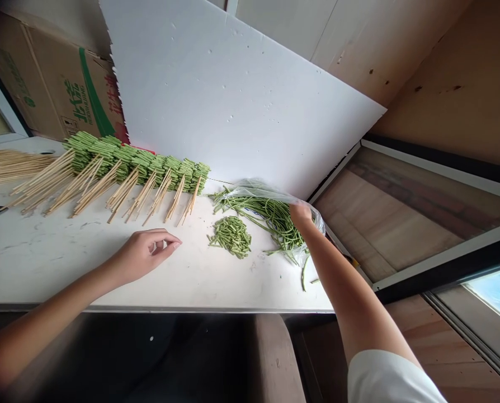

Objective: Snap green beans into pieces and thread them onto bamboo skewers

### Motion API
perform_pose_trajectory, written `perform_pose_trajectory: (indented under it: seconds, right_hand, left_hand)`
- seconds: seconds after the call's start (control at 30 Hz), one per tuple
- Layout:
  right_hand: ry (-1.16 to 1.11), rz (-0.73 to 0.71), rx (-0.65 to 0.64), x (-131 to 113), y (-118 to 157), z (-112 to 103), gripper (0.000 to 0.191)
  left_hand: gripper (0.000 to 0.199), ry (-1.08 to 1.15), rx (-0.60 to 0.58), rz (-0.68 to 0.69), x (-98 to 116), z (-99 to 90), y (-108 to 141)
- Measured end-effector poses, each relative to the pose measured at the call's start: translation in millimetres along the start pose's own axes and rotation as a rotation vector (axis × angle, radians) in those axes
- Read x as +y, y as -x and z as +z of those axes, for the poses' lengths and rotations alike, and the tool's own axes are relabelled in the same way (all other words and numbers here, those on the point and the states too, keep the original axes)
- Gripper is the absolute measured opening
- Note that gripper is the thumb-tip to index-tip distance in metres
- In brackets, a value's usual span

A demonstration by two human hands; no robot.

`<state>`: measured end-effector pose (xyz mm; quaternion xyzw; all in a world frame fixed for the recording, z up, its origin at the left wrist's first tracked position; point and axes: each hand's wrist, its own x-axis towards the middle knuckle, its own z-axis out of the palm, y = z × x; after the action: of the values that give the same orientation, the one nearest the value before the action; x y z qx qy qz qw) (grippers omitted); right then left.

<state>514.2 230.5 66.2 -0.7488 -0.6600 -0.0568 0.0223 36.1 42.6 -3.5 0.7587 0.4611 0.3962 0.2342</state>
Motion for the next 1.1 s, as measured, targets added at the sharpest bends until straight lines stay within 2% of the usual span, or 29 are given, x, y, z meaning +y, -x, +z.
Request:
perform_pose_trajectory:
  seconds: [0.13,0.27,0.37,0.5,0.6,0.73,0.83,0.93,1.0,1.1]
  right_hand:
    - [0.06,0.016,0.041,-19,18,3,0.014]
    - [0.034,-0.012,0.102,-21,39,-16,0.017]
    - [-0.091,0.027,0.17,-11,49,-46,0.017]
    - [-0.313,0.145,0.276,6,64,-99,0.025]
    - [-0.565,0.245,0.413,13,80,-139,0.028]
    - [-0.799,0.153,0.7,9,106,-185,0.029]
    - [-0.85,0.051,0.811,-10,131,-213,0.03]
    - [-0.817,-0.055,0.892,-45,163,-231,0.028]
    - [-0.751,-0.112,0.948,-71,186,-238,0.034]
    - [-0.745,-0.184,0.965,-105,218,-238,0.045]
  left_hand:
    - [0.026,-0.014,-0.009,0.015,2,-1.3,0]
    - [0.027,-0.013,-0.017,0.039,4,-4.4,0]
    - [0.027,-0.012,-0.008,0.043,4,-6.4,1]
    - [0.029,-0.005,-0.015,0.045,6,-9.7,1]
    - [0.031,0.001,-0.011,0.058,10,-13.7,1]
    - [0.032,0.014,-0.009,0.07,13,-17.5,2]
    - [0.03,0.014,0.005,0.083,17,-17.6,3]
    - [0.026,0.01,0.045,0.11,28,-19.0,5]
    - [0.023,0.007,0.106,0.14,39,-23.1,8]
    - [0.02,-0.031,0.24,0.225,61,-33.9,15]
